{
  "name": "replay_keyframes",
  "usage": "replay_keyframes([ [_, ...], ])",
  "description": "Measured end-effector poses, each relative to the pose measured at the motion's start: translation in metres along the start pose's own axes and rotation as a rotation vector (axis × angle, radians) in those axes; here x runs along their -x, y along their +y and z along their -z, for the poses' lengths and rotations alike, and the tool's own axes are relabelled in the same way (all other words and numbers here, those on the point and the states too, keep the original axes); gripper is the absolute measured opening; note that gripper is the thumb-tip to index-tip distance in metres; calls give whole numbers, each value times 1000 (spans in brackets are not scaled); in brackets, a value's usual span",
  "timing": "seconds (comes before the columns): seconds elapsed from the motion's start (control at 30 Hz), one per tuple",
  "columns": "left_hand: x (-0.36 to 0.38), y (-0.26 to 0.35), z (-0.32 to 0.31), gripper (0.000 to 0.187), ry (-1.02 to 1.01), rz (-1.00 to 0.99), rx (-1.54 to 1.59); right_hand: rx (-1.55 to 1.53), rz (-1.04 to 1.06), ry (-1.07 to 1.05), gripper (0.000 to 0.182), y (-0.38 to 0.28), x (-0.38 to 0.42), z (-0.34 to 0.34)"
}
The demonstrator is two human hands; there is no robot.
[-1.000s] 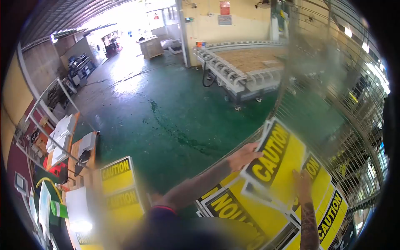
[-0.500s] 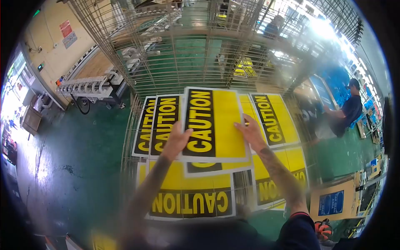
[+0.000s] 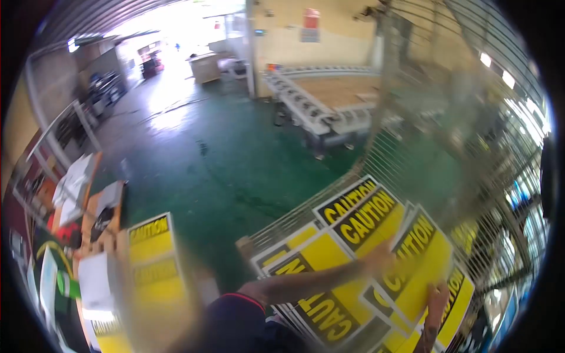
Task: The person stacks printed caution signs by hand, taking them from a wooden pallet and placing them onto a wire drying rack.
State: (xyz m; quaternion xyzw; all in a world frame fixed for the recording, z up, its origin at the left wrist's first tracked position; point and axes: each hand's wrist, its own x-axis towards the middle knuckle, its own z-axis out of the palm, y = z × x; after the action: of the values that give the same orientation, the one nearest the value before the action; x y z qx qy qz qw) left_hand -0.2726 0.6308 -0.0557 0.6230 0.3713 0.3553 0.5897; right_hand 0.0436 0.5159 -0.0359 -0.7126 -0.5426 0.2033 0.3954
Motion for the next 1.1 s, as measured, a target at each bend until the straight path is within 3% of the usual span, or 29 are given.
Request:
replay_keyframes([
  [0.03,22,19,6,76,7,0,84,-127,-151,-22,43,-25,11,5],
  [0.13,100,37,11,74,125,-169,177,-584,-61,-88,34,-100,43,4],
  [0.17,146,81,12,73,172,-136,132,-706,-106,-153,35,-117,54,8],
  [0.2,149,2,4,73,311,-314,-10,-750,-109,-250,40,-126,61,6],
  [0.27,234,55,-2,72,490,-245,-162,-828,-121,-441,50,-140,79,2],
  [0.37,343,78,-4,72,820,-348,-584,-539,131,-765,48,-183,113,-7],
  [0.4,383,103,-9,73,836,-267,-324,-550,209,-854,46,-208,133,-15],
  [0.43,425,93,-9,74,956,-267,-492,-565,286,-943,44,-234,154,-22],
  [0.53,531,96,-26,83,1099,-462,-59,-615,471,-1162,34,-269,220,-64],
  [0.57,568,110,-38,81,1197,-314,83,-637,542,-1189,32,-273,246,-88],
  [0.6,603,91,-44,73,1285,-395,13,-660,605,-1234,30,-274,277,-112],
  [0.63,631,100,-63,67,1366,-236,-85,-658,658,-1299,30,-275,305,-134],
  [0.7,688,80,-94,64,1522,-268,5,-600,761,-1393,33,-277,367,-160],
  [0.8,770,15,-125,61,1685,-287,-23,-750,705,-1456,33,-226,463,-214],
  [0.9,829,-49,-181,53,1841,-281,-65,-555,776,-1438,39,-177,540,-211],
  [0.93,845,-68,-202,54,1915,-179,-87,-515,769,-1445,42,-154,562,-211],
  [0.97,851,-75,-215,33,2068,-121,-125,-492,775,-1415,48,-101,592,-230],
  [1.0,879,-112,-236,26,2041,-87,-165,-344,975,-1414,52,-60,608,-233],
  [1.03,907,-150,-256,23,2013,-54,-205,-463,758,-1576,37,-87,619,-199],
  [1.07,896,-132,-262,24,1991,-279,-107,-623,589,-1662,24,-39,642,-212],
  [1.1,899,-137,-265,25,1972,-270,-60,-781,410,-1737,19,10,664,-225],
])
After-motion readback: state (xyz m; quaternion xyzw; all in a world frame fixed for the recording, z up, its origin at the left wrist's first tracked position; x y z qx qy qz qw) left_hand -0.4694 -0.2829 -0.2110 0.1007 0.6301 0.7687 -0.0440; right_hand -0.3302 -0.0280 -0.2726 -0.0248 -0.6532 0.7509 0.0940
